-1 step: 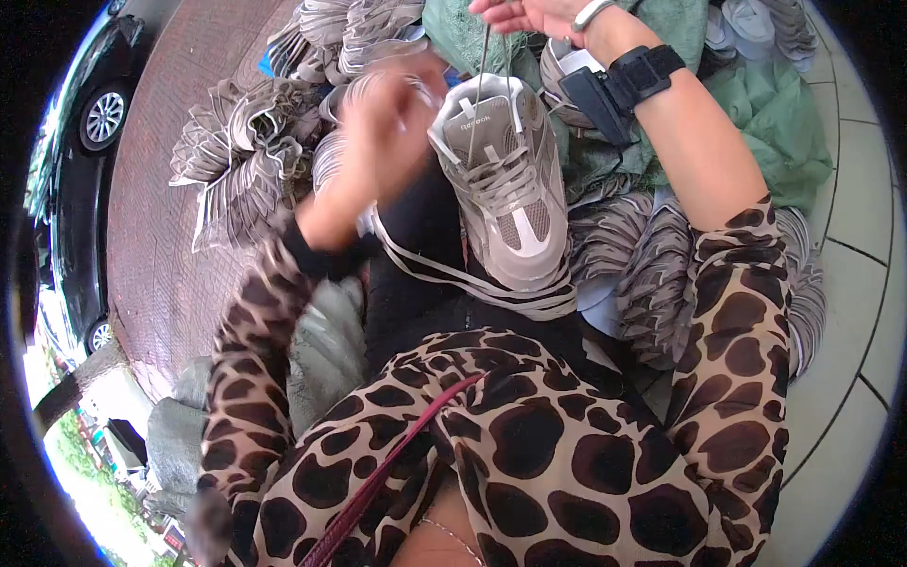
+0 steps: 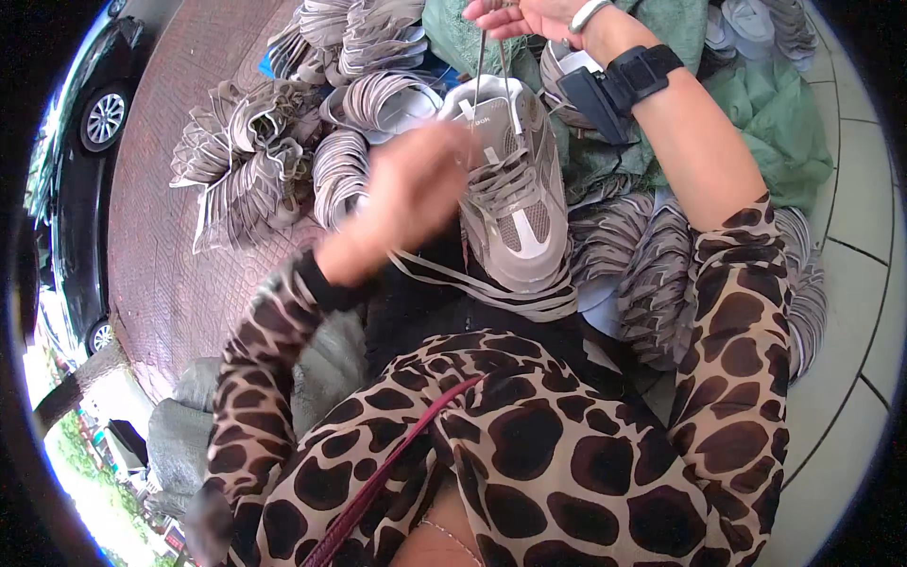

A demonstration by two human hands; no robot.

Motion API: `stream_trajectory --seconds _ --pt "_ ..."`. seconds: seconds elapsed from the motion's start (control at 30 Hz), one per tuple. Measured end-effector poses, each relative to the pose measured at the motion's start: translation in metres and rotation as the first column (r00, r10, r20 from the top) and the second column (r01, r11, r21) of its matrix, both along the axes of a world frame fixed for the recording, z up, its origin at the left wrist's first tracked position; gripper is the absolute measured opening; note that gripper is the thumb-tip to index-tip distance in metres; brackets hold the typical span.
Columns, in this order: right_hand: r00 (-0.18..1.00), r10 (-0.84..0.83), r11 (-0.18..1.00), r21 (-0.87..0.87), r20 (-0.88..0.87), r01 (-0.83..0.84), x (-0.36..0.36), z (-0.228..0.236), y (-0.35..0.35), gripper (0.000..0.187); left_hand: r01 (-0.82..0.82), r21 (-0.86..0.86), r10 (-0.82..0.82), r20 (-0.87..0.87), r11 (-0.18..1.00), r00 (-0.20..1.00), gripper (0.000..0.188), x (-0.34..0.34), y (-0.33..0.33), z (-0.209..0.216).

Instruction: The person sits on the ground surrounded by piles of shoes and laces. They hold a single beige sneaker and repeatedly thread a long lace through the eyelets, pulling it tight and adjusting the loops. The task involves continuous manipulation of the lace and shoe to secure the lacing pattern.

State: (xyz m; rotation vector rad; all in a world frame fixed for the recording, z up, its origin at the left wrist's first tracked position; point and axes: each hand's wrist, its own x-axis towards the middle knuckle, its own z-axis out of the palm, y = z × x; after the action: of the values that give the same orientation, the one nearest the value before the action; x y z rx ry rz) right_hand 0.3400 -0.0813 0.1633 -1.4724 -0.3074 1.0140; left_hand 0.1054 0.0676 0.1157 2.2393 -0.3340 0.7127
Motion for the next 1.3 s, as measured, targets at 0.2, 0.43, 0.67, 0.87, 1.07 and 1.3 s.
stream_trajectory --seconds 0.2,0.43,0.67,0.87,1.07,1.3 --pt "0.986 0.002 1.0 0.0 0.166 -0.002 0.006 0.0 0.008 0.029 0.393 0.109 -0.368 -0.196 0.913 0.909 0.032 -0.078 -0.069 -0.026" --pt "0.958 -0.053 0.996 0.088 0.283 0.029 -0.025 -0.053 -0.021 0.033 0.02 -0.274 -0.112 -0.324 0.961 0.939 0.028 -0.063 -0.049 -0.025" --pt "0.92 0.101 0.994 0.002 0.378 -0.11 -0.059 -0.074 -0.057 0.035 0.022 0.138 0.08 -0.688 0.99 0.721 0.028 -0.012 -0.03 -0.01" --pt "0.901 0.055 0.998 -0.008 0.43 -0.057 -0.062 -0.079 -0.063 0.035 0.061 0.484 0.291 -0.616 0.873 0.732 0.023 -0.003 -0.042 -0.003" --pt "0.891 0.013 1.0 -0.013 0.454 -0.008 -0.066 -0.083 -0.063 0.035 0.007 0.493 0.263 -0.476 0.87 0.839 0.018 -0.01 -0.057 -0.01" --pt "0.932 -0.087 0.994 0.086 0.353 0.061 -0.071 -0.083 -0.062 0.034 0.014 0.113 0.064 -0.656 0.994 0.752 0.017 0.003 -0.06 -0.01"
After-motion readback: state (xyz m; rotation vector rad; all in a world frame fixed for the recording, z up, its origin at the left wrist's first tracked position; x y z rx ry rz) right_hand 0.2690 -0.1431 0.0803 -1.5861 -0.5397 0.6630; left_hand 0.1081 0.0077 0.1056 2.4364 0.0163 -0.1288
